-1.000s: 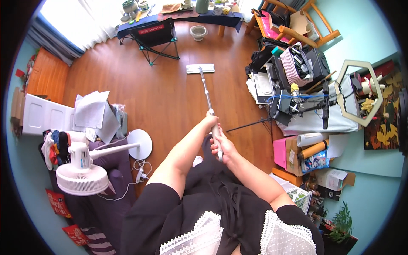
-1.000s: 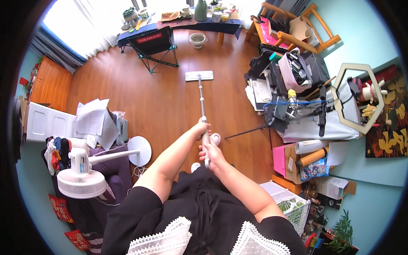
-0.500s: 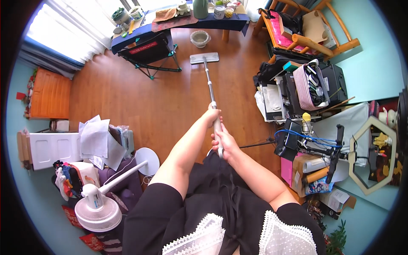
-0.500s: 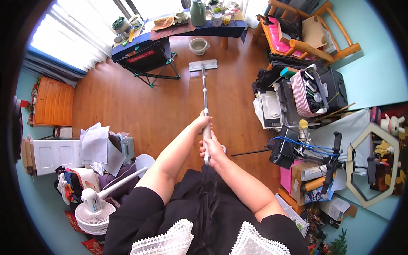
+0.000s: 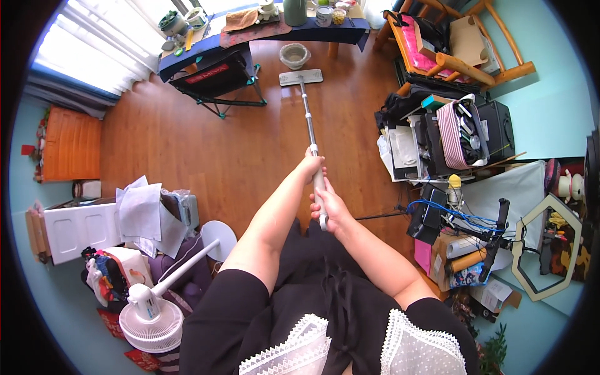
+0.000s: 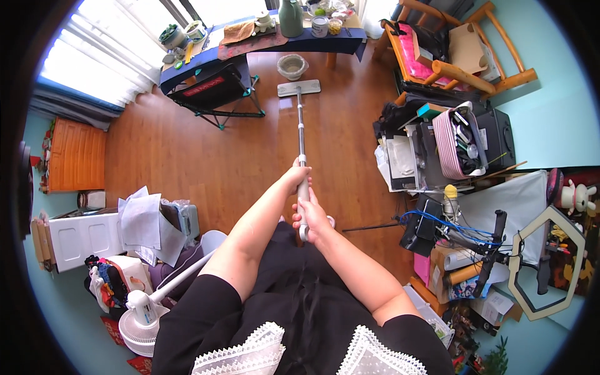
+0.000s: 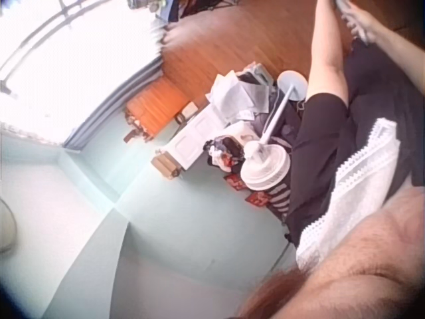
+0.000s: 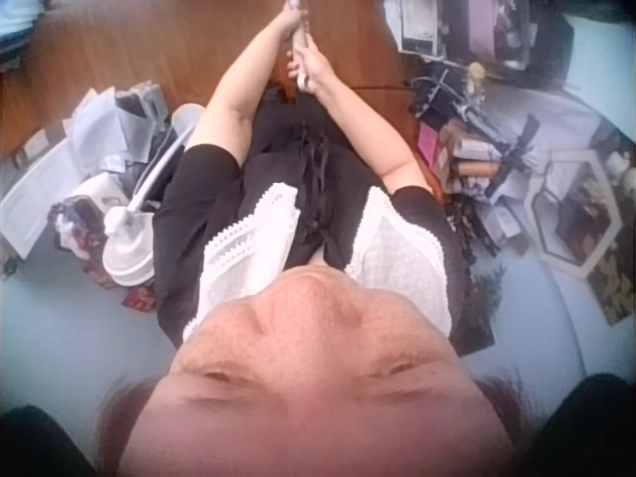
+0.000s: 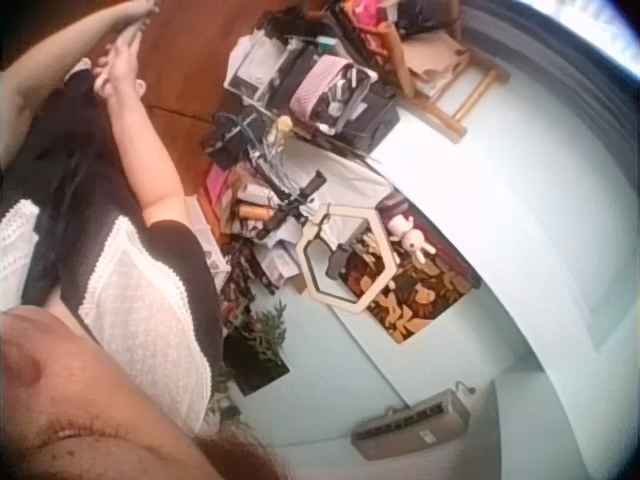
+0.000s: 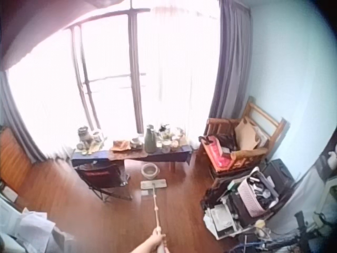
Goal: The person cleans the floor by first rinsing and wringing out a mop head in a bathroom sink, and then pushing the flat mop across the wooden floor in a living area, navigating around furniture and items on the ground.
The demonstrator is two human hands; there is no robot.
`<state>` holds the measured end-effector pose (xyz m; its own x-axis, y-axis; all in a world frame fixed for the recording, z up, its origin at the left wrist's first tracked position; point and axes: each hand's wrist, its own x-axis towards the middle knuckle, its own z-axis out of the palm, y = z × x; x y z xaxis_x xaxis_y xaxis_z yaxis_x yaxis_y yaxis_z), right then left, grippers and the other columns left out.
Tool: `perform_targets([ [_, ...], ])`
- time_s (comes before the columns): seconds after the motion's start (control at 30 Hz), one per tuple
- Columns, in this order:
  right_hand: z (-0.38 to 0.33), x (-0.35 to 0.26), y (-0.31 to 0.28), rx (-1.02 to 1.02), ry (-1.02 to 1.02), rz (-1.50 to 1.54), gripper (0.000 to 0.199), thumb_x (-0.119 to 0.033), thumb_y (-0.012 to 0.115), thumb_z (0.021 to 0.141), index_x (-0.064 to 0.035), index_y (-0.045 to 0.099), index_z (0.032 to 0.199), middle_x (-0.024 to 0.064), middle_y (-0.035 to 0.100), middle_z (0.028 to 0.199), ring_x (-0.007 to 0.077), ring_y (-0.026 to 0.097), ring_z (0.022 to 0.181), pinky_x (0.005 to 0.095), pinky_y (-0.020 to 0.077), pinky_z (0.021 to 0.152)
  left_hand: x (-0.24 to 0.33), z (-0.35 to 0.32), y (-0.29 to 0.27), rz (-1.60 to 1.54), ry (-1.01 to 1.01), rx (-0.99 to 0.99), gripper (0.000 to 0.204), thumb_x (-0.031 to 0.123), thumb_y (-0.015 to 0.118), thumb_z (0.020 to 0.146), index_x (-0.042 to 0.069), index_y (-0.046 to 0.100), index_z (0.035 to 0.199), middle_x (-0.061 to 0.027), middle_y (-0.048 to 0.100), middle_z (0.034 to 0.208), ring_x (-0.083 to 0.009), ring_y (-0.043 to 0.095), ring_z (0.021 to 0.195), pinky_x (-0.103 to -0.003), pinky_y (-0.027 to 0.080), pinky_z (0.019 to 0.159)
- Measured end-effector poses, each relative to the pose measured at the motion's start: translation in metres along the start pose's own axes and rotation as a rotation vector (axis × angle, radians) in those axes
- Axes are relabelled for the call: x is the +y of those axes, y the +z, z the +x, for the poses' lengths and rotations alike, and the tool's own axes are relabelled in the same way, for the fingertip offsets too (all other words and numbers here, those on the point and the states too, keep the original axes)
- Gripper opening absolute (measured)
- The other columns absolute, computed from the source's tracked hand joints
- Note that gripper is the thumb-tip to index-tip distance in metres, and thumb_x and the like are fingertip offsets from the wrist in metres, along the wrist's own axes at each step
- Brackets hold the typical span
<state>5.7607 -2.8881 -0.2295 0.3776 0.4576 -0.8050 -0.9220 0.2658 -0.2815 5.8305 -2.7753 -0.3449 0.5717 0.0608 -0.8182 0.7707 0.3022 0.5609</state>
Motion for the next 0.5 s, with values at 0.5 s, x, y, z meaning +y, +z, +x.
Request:
perform_targets([
  [0.5, -0.069, -0.021, -0.008, 0.033, -0.105, 0.247, 0.047, -0.018, 0.039, 0.098, -0.0286, 0.027, 0.142, 0.0051, 0.046, 0.085, 0.009, 0.043, 0.054, 0.0203, 0.0368, 0.042, 0.014, -0.035, 0.053, -0.031, -0.13, -0.194, 0.062, 0.01, 0.05, 0.09, 0.025, 0.009, 0.134, -0.0098, 0.051, 0.077, -0.0188, 0.055, 0.062, -0.034, 0.053, 0.054],
])
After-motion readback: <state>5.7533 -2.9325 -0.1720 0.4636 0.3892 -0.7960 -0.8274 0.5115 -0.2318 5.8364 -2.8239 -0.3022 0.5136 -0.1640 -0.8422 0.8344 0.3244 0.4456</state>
